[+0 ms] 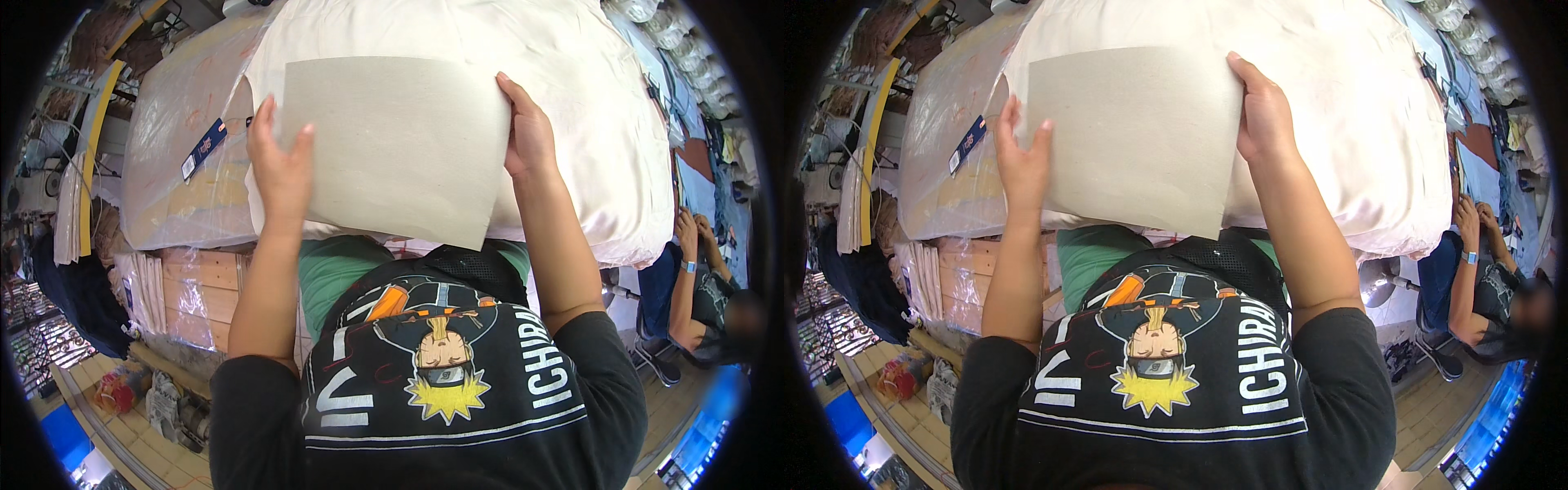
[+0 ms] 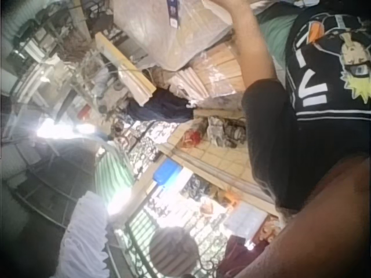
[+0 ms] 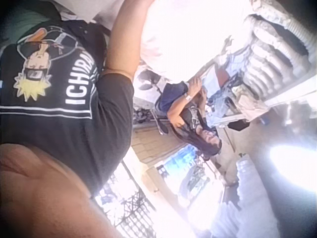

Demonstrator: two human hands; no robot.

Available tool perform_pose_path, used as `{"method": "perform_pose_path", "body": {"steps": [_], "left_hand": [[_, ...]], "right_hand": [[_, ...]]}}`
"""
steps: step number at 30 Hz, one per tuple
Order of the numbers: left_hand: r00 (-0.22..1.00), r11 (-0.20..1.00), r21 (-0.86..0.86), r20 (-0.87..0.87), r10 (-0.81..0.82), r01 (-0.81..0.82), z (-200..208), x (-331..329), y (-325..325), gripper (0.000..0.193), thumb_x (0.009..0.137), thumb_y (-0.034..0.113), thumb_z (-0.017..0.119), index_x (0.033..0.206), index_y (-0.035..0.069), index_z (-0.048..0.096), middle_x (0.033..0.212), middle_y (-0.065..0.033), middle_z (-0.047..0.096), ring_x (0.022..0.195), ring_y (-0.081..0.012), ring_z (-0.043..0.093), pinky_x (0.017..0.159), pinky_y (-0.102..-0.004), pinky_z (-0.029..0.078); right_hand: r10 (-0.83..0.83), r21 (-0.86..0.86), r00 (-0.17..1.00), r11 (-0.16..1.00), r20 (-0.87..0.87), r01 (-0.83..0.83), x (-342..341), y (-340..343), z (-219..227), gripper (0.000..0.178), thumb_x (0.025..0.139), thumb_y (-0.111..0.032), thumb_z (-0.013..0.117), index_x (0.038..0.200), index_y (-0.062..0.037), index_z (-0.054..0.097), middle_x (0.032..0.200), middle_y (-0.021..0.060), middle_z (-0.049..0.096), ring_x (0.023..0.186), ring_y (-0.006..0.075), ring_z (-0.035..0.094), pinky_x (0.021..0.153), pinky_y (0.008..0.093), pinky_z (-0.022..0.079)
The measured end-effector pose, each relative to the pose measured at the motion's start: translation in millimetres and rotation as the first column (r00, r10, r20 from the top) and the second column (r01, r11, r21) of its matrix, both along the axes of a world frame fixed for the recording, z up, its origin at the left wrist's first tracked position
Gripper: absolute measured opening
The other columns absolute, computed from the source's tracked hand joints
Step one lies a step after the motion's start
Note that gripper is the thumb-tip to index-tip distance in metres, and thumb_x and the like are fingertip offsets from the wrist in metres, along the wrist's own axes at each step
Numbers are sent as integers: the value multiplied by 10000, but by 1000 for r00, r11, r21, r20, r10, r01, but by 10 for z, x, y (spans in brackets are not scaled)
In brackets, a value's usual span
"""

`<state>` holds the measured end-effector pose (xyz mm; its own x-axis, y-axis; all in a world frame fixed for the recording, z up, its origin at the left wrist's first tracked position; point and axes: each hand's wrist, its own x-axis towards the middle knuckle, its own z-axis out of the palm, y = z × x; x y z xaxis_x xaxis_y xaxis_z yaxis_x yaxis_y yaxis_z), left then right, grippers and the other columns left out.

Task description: The person folds a shirt by placing a piece of cardboard on it, folding the sides and sleeves over the board, and then tucking the bottom edge into the neck area.

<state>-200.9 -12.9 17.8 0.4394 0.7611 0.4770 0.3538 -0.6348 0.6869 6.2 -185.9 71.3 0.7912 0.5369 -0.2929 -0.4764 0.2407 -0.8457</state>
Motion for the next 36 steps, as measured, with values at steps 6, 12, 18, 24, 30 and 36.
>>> {"method": "perform_pose_path", "body": {"steps": [6,12,18,24,30,36], "left_hand": [[816,791,265,-367,-446,552,287,690,-753,913,740,518,669,1440,99,260,1493,-101,232,1390,-363,134,1058,-619,119],[801,817,206,-426,-421,539,329,917,-819,937,633,463,774,1402,172,324,1456,-86,254,1371,-381,137,1014,-688,126],[815,836,202,-425,-394,510,189,1156,-655,910,636,440,778,1385,153,350,1440,-117,275,1364,-382,157,1014,-692,130],[833,882,150,-427,-351,448,103,864,-656,823,757,471,673,1393,72,337,1471,-187,213,1374,-418,121,1025,-676,108],[821,950,53,-518,-237,308,-7,418,-446,755,844,529,538,1415,85,323,1497,-199,155,1389,-418,51,1048,-646,43],[816,979,52,-563,-135,198,-202,388,-135,774,856,594,465,1425,93,309,1495,-216,153,1386,-442,21,1045,-651,30]], "right_hand": [[71,72,995,995,-77,-65,-32,108,-106,276,922,-213,515,1075,12,558,1042,120,611,932,190,606,846,354,499],[141,132,962,985,-233,-112,30,28,-148,212,924,-192,482,952,7,551,922,88,613,821,209,620,755,332,518],[281,143,957,952,-73,-269,40,84,-45,241,905,-119,483,1077,38,543,896,68,605,822,156,593,762,286,487],[212,-219,952,962,219,-163,252,248,-379,413,902,-45,480,1308,11,428,1038,102,601,891,134,580,788,259,479],[182,-268,964,955,193,-127,213,722,-340,431,912,-20,438,1343,-44,422,1125,138,589,1004,181,573,878,307,469],[261,-403,886,910,384,-93,376,1157,-560,457,896,-28,496,1348,-40,426,1131,129,583,981,151,571,861,277,463]]}}
